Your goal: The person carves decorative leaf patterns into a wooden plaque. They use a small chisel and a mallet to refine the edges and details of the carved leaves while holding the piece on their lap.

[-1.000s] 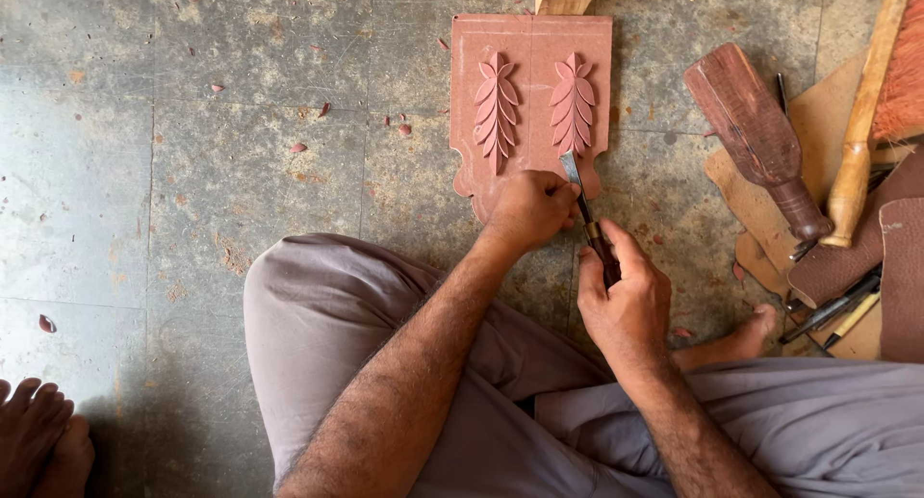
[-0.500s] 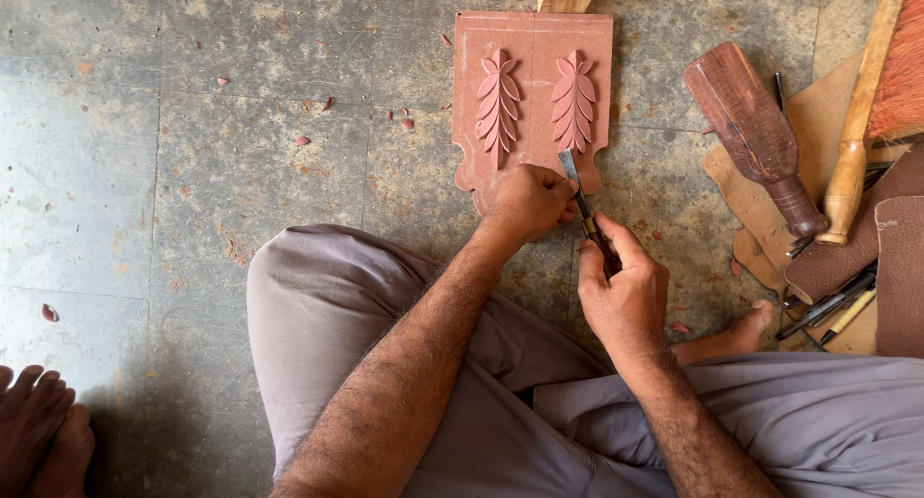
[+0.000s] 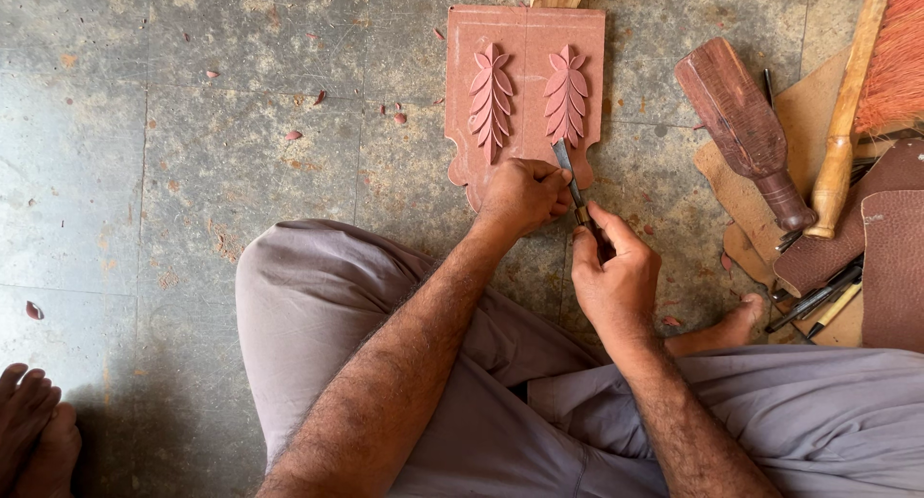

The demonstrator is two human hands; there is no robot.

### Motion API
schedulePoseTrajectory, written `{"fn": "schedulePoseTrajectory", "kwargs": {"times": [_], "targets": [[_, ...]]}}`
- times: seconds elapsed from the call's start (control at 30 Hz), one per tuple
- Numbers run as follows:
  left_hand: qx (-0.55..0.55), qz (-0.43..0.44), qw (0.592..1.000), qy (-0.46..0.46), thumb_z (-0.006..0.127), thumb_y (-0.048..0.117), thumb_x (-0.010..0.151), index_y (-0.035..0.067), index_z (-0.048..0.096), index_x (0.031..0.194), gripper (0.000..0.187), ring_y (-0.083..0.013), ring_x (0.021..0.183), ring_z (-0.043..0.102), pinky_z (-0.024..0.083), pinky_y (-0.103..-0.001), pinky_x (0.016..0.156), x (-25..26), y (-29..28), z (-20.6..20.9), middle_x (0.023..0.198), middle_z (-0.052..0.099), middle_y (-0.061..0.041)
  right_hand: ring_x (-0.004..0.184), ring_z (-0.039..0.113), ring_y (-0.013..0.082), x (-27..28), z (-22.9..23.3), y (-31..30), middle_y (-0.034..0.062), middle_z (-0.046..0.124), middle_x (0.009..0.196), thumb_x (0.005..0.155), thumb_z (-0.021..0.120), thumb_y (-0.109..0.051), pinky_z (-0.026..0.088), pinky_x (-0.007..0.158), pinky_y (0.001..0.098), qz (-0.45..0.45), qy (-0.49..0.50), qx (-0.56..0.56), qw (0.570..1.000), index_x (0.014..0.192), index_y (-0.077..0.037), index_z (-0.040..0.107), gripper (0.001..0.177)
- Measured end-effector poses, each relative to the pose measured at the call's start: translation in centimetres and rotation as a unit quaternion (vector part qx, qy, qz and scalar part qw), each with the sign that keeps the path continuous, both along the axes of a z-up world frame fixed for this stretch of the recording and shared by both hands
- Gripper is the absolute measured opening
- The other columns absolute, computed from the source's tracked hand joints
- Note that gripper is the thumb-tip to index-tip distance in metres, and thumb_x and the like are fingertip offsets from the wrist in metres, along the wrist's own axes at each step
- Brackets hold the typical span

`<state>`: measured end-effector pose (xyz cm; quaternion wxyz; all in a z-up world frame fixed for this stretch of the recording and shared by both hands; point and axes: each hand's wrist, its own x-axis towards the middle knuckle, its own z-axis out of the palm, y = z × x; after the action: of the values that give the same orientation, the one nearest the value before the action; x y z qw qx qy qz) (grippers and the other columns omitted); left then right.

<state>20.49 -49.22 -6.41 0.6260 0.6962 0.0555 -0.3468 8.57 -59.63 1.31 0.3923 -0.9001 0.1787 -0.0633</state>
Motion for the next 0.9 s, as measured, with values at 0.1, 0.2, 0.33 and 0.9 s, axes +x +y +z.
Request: {"fn": "schedulePoseTrajectory", "kwargs": {"times": [0.1, 0.2, 0.33, 0.9], "targets": [[-0.017, 0.012, 1.0, 0.023, 0.07, 0.024, 0.098, -0.002, 0.078, 0.094, 0.027, -0.0124, 0.064, 0.07, 0.06, -0.031, 0.058, 0.0, -0.2, 0.0, 0.077, 0.076, -0.009, 0.084, 0.077, 0.02, 0.3, 0.1, -0.1, 0.0179, 0.078, 0.097, 0.093, 0.068, -0.006, 0.06, 0.074, 0.0333, -0.01, 0.018, 0.009, 1.0, 0.127, 0.002, 0.071, 0.035], [-0.03, 0.037, 0.998, 0.031, 0.068, 0.022, 0.099, -0.002, 0.078, 0.097, 0.026, -0.0128, 0.062, 0.069, 0.059, -0.031, 0.056, 0.0, -0.4, -0.2, 0.076, 0.076, -0.009, 0.086, 0.077, 0.0186, 0.5, 0.2, -0.3, 0.0178, 0.078, 0.101, 0.094, 0.068, -0.005, 0.06, 0.077, 0.0318, 0.012, -0.013, 0.0, 1.0, 0.127, 0.004, 0.07, 0.034], [-0.057, 0.053, 0.996, 0.04, 0.068, 0.022, 0.1, -0.005, 0.077, 0.097, 0.028, -0.0136, 0.061, 0.066, 0.057, -0.032, 0.055, 0.0, -1.0, -0.7, 0.075, 0.075, -0.01, 0.078, 0.075, 0.0179, 1.0, 0.7, -0.7, 0.0174, 0.078, 0.094, 0.093, 0.069, -0.007, 0.059, 0.069, 0.0319, -0.003, 0.017, -0.004, 1.0, 0.125, 0.001, 0.072, 0.034], [-0.015, 0.086, 0.994, 0.071, 0.071, 0.032, 0.096, -0.004, 0.077, 0.091, 0.037, -0.0146, 0.05, 0.064, 0.053, -0.031, 0.045, 0.0, -0.5, 2.8, 0.065, 0.071, -0.01, 0.069, 0.072, 0.0165, 3.2, 2.7, -1.8, 0.0165, 0.078, 0.087, 0.092, 0.074, -0.013, 0.057, 0.065, 0.0336, 0.009, 0.063, -0.049, 0.997, 0.122, -0.005, 0.076, 0.031]]}}
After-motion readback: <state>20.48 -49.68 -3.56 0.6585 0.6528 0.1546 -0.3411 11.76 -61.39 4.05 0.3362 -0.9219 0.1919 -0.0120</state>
